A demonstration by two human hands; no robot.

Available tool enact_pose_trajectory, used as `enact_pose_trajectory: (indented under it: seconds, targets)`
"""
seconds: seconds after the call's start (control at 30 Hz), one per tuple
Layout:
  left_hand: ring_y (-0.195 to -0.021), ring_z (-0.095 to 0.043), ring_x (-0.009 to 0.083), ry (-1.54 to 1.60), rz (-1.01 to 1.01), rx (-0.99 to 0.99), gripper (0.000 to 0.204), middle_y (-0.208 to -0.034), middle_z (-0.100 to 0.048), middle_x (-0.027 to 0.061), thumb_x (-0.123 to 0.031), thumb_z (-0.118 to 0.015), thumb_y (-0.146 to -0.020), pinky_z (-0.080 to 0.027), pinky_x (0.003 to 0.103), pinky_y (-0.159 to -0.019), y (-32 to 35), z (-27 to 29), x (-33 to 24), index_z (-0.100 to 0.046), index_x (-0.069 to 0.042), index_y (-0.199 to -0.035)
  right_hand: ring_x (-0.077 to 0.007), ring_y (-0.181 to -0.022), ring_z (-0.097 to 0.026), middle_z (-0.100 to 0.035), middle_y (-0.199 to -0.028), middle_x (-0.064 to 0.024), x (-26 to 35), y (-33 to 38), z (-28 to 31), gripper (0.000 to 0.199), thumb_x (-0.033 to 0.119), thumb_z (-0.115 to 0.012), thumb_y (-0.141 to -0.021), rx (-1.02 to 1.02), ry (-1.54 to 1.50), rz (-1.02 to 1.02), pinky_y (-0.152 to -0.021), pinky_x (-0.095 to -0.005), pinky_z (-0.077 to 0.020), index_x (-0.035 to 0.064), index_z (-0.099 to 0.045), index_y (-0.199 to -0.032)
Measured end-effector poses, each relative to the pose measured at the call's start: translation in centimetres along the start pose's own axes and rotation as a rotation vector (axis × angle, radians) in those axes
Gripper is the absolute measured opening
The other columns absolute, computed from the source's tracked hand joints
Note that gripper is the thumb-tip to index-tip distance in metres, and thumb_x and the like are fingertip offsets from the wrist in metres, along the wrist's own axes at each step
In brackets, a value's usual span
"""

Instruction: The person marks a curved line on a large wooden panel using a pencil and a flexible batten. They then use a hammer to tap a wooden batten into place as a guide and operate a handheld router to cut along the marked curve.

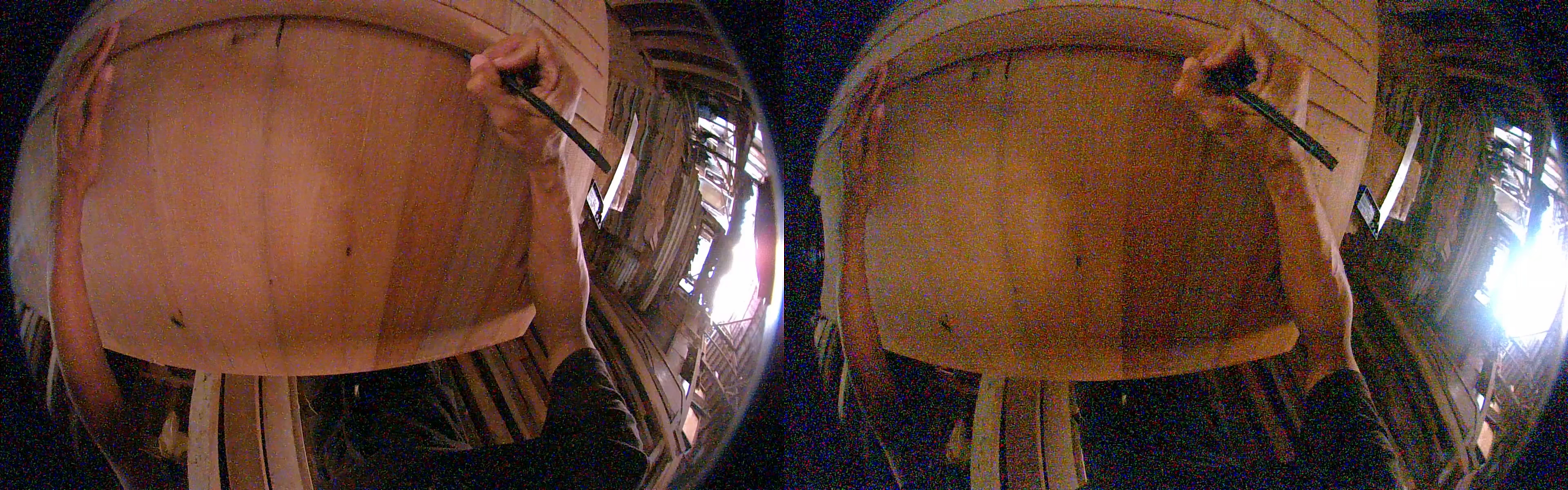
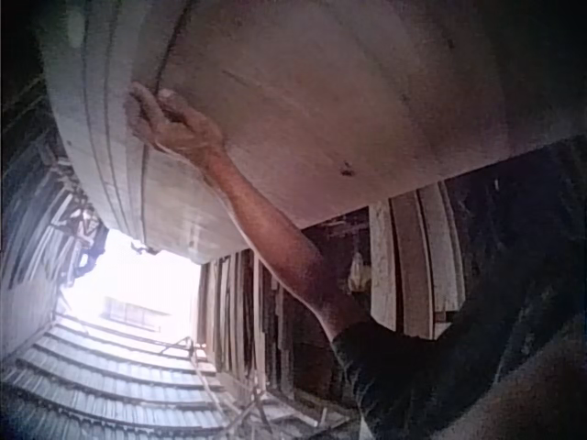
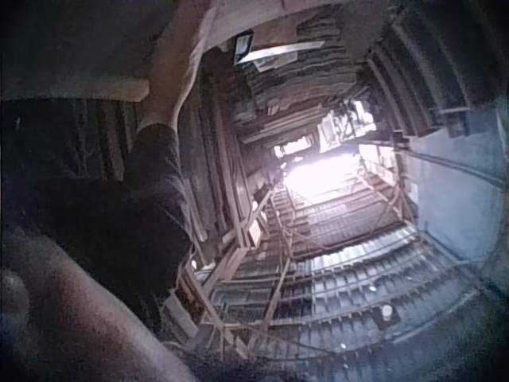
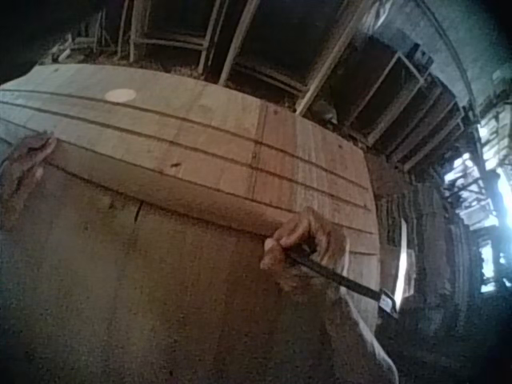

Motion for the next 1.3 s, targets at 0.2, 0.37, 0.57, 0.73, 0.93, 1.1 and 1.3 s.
enact_pose_trajectory:
  seconds: [0.2,0.37,0.57,0.73,0.93,1.1,1.3]
  targets:
    - [-0.144,-0.041,0.0293,-0.004,-0.004,-0.002,0.05,-0.154,-0.049,0.0117,-0.038,-0.04,-0.108,-0.026,0.04,-0.123,0.2,-0.1,-0.1,-0.052,-0.013,-0.149,-0.0125,-0.076,-0.064,-0.067,-0.085,-0.0075,-0.6,0.2,-0.5,0.032,0.001,-0.085,-0.076,-0.019,-0.051,-0.081,-0.068,-0.0275,-0.0539,0.0081,-0.054,-0.079]
    - [-0.145,-0.041,0.029,-0.018,0.005,-0.002,0.049,-0.154,-0.049,0.0116,-0.037,-0.041,-0.108,-0.026,0.04,-0.122,0.5,0.1,-0.3,-0.052,-0.012,-0.149,-0.0126,-0.075,-0.063,-0.066,-0.085,-0.0072,0.0,0.0,-0.6,0.032,0.0,-0.085,-0.076,0.007,0.021,-0.085,-0.069,-0.0275,-0.0536,0.0081,-0.054,-0.08]
    - [-0.145,-0.041,0.0288,0.027,-0.012,-0.021,0.05,-0.154,-0.049,0.0117,-0.037,-0.041,-0.108,-0.026,0.04,-0.123,0.8,0.6,0.3,-0.052,-0.012,-0.149,-0.0119,-0.075,-0.062,-0.066,-0.087,-0.0076,-1.1,0.2,-0.4,0.031,0.002,-0.085,-0.078,-0.018,-0.042,-0.027,-0.068,-0.0272,-0.0533,0.0077,-0.055,-0.081]
    - [-0.145,-0.04,0.0287,0.013,0.009,-0.01,0.05,-0.154,-0.048,0.0118,-0.038,-0.04,-0.108,-0.025,0.04,-0.123,0.7,0.7,0.5,-0.052,-0.012,-0.149,-0.0119,-0.075,-0.063,-0.067,-0.087,-0.0079,0.6,-0.3,-1.1,0.031,0.002,-0.085,-0.078,0.011,-0.033,-0.088,-0.069,-0.0272,-0.0534,0.0074,-0.055,-0.081]
    - [-0.145,-0.04,0.0285,0.044,0.015,-0.015,0.051,-0.154,-0.048,0.0113,-0.038,-0.04,-0.108,-0.025,0.04,-0.123,0.6,0.4,0.8,-0.051,-0.012,-0.15,-0.0124,-0.075,-0.063,-0.066,-0.085,-0.008,0.1,-0.6,-1.0,0.032,0.003,-0.085,-0.078,0.04,0.177,-0.008,-0.069,-0.0275,-0.0533,0.0074,-0.054,-0.081]
    - [-0.145,-0.041,0.0285,0.023,0.014,-0.001,0.05,-0.153,-0.049,0.0109,-0.038,-0.04,-0.108,-0.026,0.04,-0.123,0.7,0.3,0.9,-0.051,-0.012,-0.149,-0.0123,-0.075,-0.062,-0.066,-0.084,-0.008,-0.6,-0.3,-0.8,0.032,0.002,-0.084,-0.078,0.012,0.071,0.022,-0.068,-0.0275,-0.0532,0.0075,-0.053,-0.08]
    - [-0.145,-0.041,0.0282,-0.005,-0.014,-0.017,0.049,-0.153,-0.05,0.011,-0.037,-0.04,-0.108,-0.026,0.04,-0.122,0.8,0.1,1.4,-0.052,-0.012,-0.148,-0.0127,-0.074,-0.063,-0.066,-0.087,-0.0086,0.1,-0.4,-1.2,0.031,0.001,-0.084,-0.078,0.028,0.096,-0.062,-0.068,-0.0272,-0.0533,0.0074,-0.053,-0.082]
Point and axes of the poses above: each hand's wrist, its own y-axis away from the middle knuckle, its own z-axis out of the back of the hand, x = y × z, the point moved 7 cm from there along -y, towards the middle knuckle
